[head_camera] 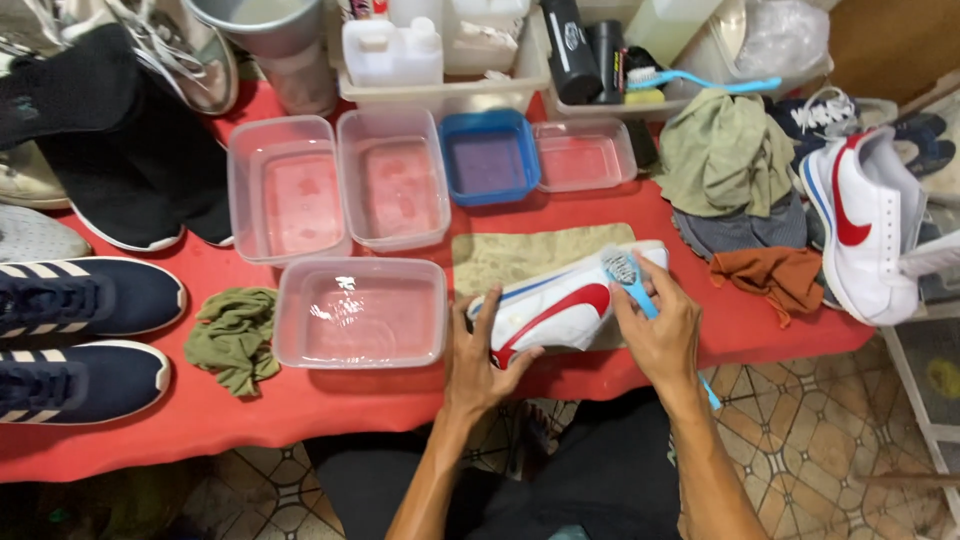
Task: The person cleans a white sneaker by dipping a brush into water and scrubbing the midsole and upper, then wiping the shoe with a sponge and a cloth.
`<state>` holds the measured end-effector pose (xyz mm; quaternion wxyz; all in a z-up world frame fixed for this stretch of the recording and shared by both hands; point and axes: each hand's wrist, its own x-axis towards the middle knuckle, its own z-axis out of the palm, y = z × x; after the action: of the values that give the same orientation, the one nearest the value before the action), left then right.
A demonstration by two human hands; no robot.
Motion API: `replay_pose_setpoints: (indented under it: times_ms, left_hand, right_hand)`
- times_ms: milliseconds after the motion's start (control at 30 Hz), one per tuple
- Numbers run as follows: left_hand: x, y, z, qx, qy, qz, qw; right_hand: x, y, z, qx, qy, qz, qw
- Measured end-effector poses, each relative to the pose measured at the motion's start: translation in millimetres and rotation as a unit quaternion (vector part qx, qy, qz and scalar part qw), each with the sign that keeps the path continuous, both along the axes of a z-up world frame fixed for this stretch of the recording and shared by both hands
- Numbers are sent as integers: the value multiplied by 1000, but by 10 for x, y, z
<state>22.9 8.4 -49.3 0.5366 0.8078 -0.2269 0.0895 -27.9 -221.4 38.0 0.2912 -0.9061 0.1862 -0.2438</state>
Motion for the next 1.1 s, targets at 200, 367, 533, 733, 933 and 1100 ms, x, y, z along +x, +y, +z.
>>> replay_pose_setpoints:
  times_ms: [200,367,533,733,933,1100]
  left_hand:
    - [10,-32,40,-7,-6,-26,1000]
    - [-22,-17,30,8,1,-33,999]
    - [-10,-40,-33,20,6,-39,999]
    - [4,-31,-23,28,0,-37,999]
    - [33,-46,-98,20,-8,-42,999]
    - [43,-20,-108,23,2,-48,999]
  right_hand:
    - [56,63,7,-7,-33,81,996]
    - [53,76,7,-40,-38,26,998]
    - [40,49,54,-13,-29,-16,999]
    - [42,8,-78,2,-40,-37,999]
    - [65,-45,-45,-33,-70,-45,996]
    - [62,-121,-240,-17,-85,-41,995]
